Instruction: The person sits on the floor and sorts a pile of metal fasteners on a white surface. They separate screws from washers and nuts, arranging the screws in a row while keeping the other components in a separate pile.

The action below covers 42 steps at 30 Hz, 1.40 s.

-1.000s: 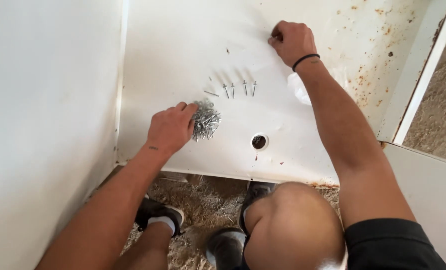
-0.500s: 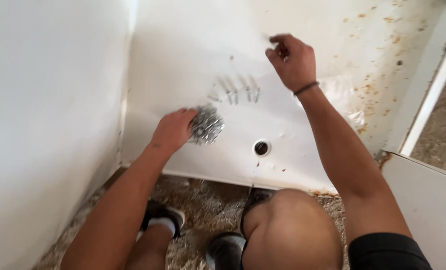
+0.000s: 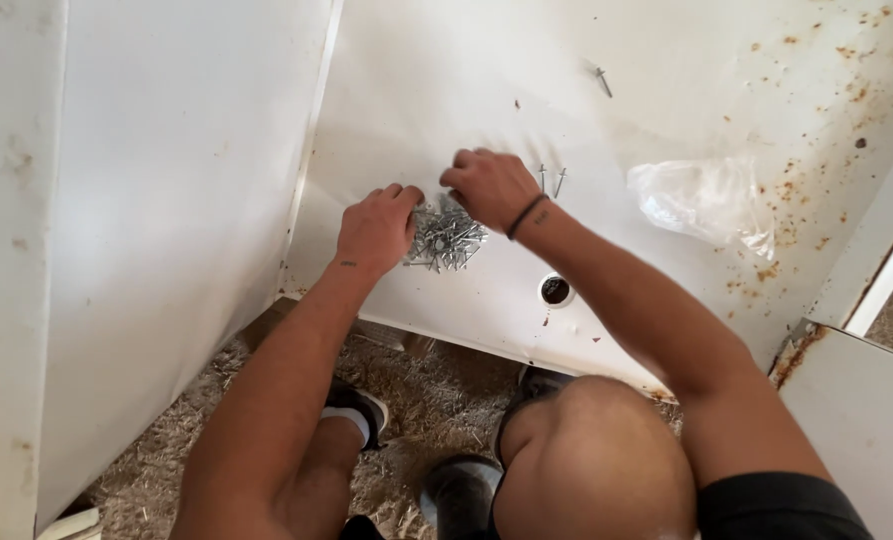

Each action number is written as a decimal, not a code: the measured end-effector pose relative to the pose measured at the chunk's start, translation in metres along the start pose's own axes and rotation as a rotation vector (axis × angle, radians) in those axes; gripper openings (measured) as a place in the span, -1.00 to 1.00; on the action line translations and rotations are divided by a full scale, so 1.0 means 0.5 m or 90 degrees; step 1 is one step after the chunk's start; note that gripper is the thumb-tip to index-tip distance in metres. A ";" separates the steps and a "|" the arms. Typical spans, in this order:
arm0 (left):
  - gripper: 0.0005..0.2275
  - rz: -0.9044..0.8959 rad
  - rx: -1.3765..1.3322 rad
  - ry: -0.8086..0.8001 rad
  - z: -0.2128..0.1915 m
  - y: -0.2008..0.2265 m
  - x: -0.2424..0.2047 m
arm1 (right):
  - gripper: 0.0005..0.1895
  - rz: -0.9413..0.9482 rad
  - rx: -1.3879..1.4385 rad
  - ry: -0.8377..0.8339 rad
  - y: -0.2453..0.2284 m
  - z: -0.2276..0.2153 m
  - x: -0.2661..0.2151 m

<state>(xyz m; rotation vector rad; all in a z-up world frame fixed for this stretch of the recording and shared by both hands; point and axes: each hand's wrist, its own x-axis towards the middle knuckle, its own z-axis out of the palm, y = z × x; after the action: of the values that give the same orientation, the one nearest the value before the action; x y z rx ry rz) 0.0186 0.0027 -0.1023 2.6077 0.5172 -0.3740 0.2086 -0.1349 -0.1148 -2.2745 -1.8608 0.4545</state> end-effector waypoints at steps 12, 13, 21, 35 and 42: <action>-0.79 -0.145 -0.021 -0.098 -0.059 -0.047 0.207 | -0.81 0.025 0.062 -0.130 0.044 0.083 0.102; -0.79 -0.170 -0.032 -0.115 -0.074 -0.045 0.225 | -0.81 0.026 0.089 -0.121 0.047 0.101 0.105; -0.85 -0.105 0.030 -0.036 -0.108 -0.047 0.263 | -0.87 -0.067 0.081 -0.097 0.018 -0.011 0.100; -0.86 -0.054 0.036 0.190 -0.155 -0.043 0.485 | -0.71 -0.153 -0.068 -0.080 0.168 -0.021 0.177; -0.83 -0.126 -0.140 0.256 -0.195 0.052 0.356 | -0.61 -0.031 -0.016 -0.015 0.371 -0.019 0.209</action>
<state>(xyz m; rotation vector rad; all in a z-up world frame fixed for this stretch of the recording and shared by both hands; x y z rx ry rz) 0.2051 0.0805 -0.0693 2.4252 0.9004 0.1469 0.4019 -0.0712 -0.1781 -2.2437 -1.9401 0.4550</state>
